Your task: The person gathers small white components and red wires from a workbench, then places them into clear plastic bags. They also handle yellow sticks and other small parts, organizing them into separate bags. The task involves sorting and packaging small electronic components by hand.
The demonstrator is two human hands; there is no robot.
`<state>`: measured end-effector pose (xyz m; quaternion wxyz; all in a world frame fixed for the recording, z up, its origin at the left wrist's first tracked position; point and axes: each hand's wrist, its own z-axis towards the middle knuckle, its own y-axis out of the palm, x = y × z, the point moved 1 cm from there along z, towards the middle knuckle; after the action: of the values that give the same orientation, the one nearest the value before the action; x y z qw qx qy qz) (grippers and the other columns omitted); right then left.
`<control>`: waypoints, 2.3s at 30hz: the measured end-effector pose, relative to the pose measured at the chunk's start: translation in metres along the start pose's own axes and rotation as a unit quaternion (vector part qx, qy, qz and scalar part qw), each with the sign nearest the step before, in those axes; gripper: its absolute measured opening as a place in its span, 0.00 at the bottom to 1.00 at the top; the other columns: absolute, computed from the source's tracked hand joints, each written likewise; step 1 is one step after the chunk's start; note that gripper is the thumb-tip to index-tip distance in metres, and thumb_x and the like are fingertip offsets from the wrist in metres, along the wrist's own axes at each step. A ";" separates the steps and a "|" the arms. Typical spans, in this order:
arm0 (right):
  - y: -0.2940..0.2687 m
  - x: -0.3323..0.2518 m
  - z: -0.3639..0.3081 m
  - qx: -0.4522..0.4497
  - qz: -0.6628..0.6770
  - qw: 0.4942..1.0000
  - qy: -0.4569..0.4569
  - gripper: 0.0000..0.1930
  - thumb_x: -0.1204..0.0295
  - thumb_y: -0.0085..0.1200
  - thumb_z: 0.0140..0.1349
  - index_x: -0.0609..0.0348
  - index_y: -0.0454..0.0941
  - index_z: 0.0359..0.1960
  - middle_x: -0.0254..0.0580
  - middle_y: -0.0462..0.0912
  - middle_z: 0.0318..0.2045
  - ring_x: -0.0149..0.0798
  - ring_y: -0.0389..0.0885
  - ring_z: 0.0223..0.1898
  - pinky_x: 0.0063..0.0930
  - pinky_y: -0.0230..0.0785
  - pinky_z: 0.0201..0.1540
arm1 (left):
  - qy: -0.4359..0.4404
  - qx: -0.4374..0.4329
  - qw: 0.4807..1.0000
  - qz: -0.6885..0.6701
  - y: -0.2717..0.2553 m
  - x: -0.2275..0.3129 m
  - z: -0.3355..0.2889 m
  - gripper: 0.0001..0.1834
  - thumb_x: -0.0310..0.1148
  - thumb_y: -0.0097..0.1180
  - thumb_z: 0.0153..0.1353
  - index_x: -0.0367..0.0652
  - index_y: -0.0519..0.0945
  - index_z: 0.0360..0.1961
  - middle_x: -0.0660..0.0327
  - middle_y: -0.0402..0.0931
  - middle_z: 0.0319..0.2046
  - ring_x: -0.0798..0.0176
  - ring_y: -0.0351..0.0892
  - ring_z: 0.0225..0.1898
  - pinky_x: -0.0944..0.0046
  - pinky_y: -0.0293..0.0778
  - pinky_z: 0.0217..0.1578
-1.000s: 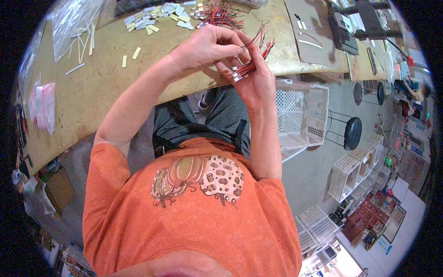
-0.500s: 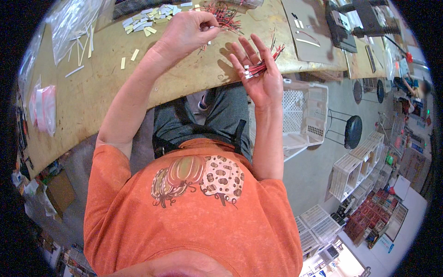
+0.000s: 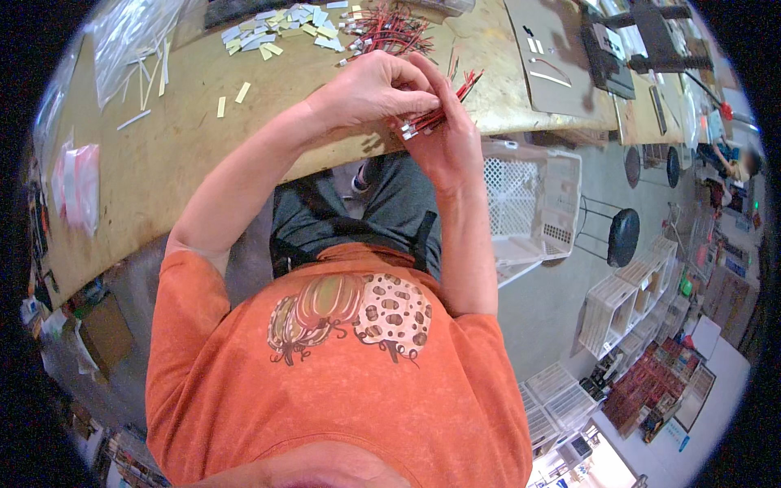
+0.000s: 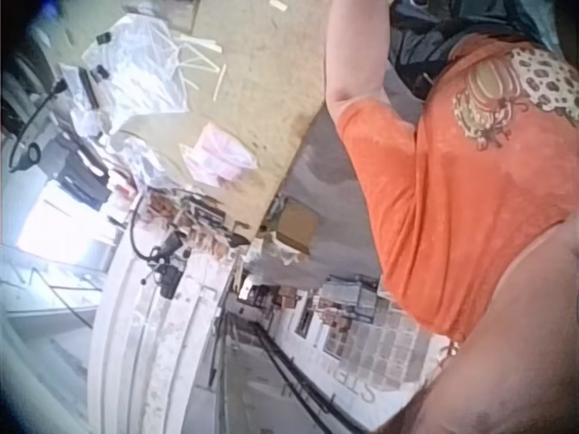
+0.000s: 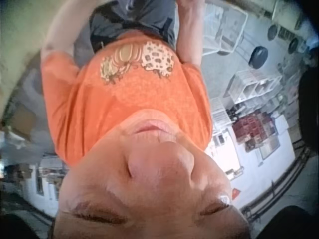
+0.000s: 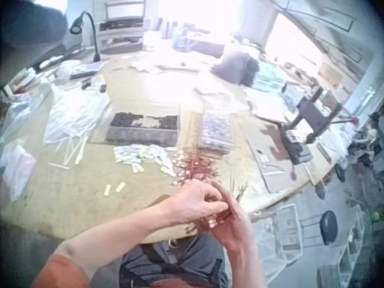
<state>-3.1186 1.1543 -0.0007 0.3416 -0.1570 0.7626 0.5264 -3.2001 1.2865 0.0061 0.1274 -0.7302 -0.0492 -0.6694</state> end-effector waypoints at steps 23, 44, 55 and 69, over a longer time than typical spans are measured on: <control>0.012 0.002 -0.002 0.079 0.023 0.996 0.019 0.23 0.59 0.35 0.76 0.54 0.65 0.67 0.43 0.72 0.61 0.45 0.73 0.60 0.52 0.69 0.59 | -0.047 -0.009 0.988 -0.143 0.005 -0.004 -0.003 0.05 0.29 0.60 0.60 0.39 0.82 0.33 0.67 0.79 0.29 0.76 0.74 0.26 0.73 0.73 0.22; -0.010 0.000 -0.001 0.033 0.098 0.994 0.035 0.25 0.58 0.31 0.77 0.58 0.63 0.68 0.48 0.69 0.64 0.49 0.71 0.62 0.56 0.67 0.62 | -0.083 -0.041 0.983 -0.157 -0.004 -0.005 -0.003 0.07 0.28 0.63 0.60 0.34 0.83 0.33 0.62 0.81 0.28 0.70 0.81 0.30 0.69 0.80 0.29; -0.018 0.002 0.002 -0.028 0.139 0.990 0.026 0.19 0.62 0.40 0.76 0.62 0.71 0.58 0.47 0.76 0.56 0.44 0.74 0.58 0.52 0.69 0.62 | -0.075 -0.041 0.975 -0.204 -0.006 -0.008 0.004 0.05 0.27 0.61 0.61 0.34 0.81 0.33 0.65 0.80 0.30 0.73 0.77 0.25 0.72 0.78 0.27; -0.014 -0.001 -0.004 0.079 0.061 0.995 0.019 0.17 0.66 0.41 0.75 0.64 0.73 0.56 0.50 0.82 0.45 0.45 0.83 0.48 0.46 0.80 0.52 | -0.065 -0.007 0.981 -0.185 -0.015 -0.002 0.001 0.08 0.35 0.61 0.65 0.42 0.80 0.35 0.67 0.79 0.24 0.77 0.77 0.24 0.78 0.71 0.22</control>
<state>-3.1106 1.1452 -0.0090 0.3059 -0.0931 0.8160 0.4815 -3.2033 1.3010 0.0057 -0.0070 -0.7516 -0.1870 -0.6325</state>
